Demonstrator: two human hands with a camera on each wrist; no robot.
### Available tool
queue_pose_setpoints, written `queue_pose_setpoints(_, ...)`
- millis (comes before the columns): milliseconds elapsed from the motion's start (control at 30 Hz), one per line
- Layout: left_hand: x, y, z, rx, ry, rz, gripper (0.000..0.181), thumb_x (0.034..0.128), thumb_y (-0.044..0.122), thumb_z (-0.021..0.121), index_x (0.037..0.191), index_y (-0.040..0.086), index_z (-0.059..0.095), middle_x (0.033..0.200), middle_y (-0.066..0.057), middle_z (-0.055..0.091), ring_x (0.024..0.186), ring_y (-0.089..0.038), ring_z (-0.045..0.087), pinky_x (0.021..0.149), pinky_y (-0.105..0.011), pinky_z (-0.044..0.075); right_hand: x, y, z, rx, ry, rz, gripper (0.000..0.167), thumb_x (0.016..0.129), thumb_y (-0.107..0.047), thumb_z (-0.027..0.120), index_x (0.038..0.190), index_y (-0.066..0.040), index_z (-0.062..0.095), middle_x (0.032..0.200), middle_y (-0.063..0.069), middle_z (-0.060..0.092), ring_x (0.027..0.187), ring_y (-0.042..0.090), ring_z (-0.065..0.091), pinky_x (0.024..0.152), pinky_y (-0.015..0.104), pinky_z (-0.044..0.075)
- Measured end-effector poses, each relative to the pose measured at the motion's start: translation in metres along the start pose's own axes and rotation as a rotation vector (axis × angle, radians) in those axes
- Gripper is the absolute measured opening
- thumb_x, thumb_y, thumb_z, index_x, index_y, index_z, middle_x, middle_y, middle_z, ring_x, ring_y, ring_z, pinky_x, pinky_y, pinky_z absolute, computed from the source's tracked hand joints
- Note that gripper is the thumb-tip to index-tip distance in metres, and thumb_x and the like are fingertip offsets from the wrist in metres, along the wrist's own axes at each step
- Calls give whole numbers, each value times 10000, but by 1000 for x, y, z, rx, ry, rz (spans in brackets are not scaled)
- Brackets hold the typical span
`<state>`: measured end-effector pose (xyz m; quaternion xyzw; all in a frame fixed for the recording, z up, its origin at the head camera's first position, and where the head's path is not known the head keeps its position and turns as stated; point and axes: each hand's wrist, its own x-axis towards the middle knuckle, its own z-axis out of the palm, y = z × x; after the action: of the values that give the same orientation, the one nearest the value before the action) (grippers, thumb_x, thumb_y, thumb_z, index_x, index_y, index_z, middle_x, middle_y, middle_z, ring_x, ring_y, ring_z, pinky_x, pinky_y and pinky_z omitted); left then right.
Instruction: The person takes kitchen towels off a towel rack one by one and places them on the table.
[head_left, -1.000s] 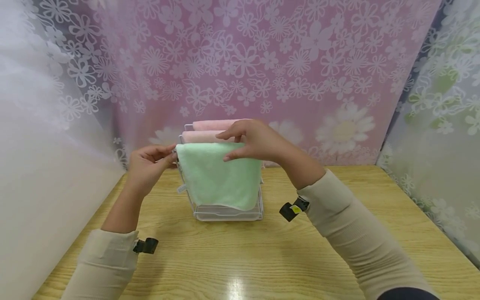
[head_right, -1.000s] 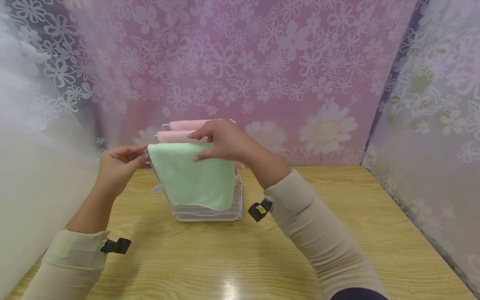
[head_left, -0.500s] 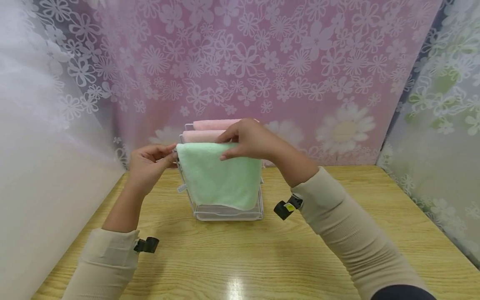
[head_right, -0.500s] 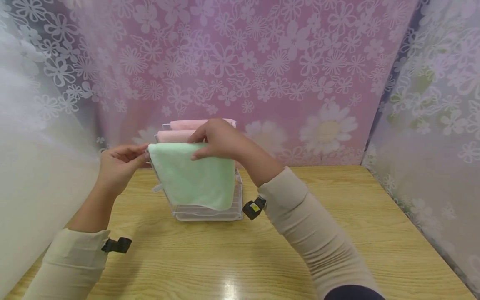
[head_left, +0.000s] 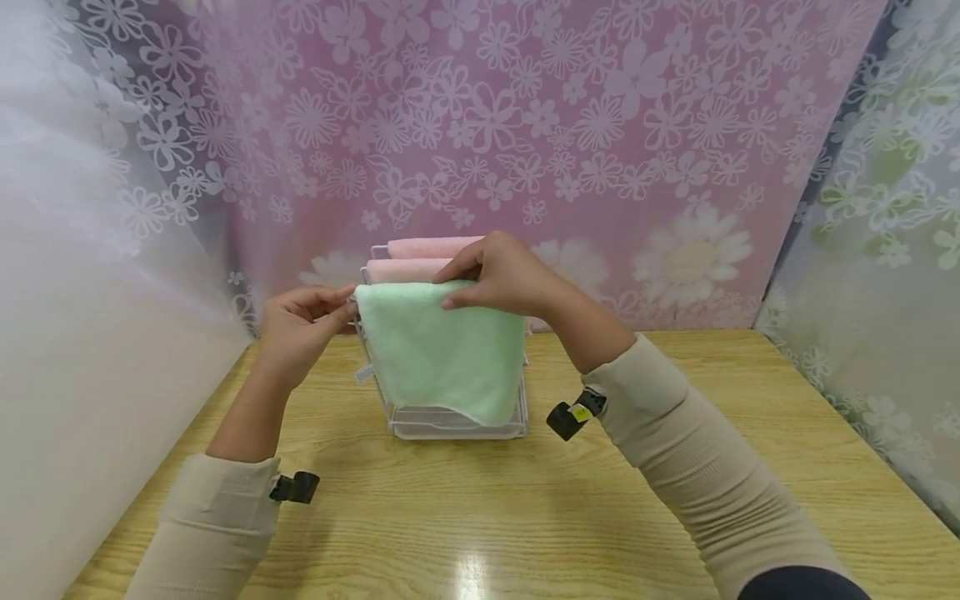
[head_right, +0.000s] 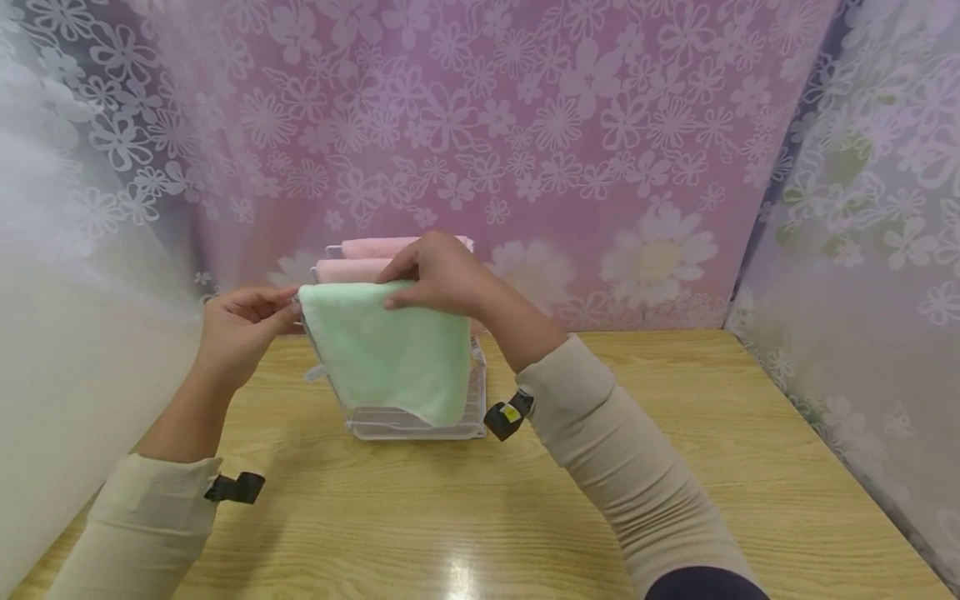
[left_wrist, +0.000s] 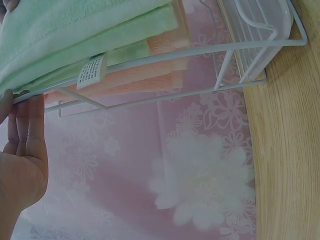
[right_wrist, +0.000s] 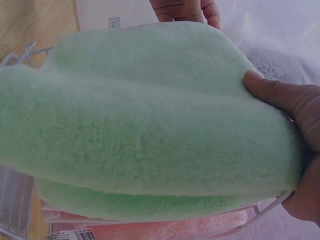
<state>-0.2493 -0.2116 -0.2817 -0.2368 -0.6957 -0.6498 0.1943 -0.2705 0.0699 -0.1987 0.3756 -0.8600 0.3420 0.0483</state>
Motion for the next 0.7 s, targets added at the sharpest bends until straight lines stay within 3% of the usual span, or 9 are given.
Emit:
queue_pose_setpoints(300, 0, 1, 1, -5, -2, 5, 148, 884, -62, 674, 1019, -39, 730, 891, -13, 727, 745, -147, 710, 689, -344, 605, -3, 1, -5, 46, 81, 4, 203, 817, -155, 814, 1014, -116, 785, 946, -15, 727, 763, 152, 591, 615, 262, 510)
queue_pose_setpoints(700, 0, -1, 1, -39, -2, 51, 133, 873, -89, 672, 977, -42, 739, 908, -46, 736, 727, -164, 709, 660, -366, 606, -9, -1, -9, 78, 109, -3, 202, 805, -147, 824, 998, -102, 787, 900, -6, 731, 719, 186, 529, 566, 241, 451)
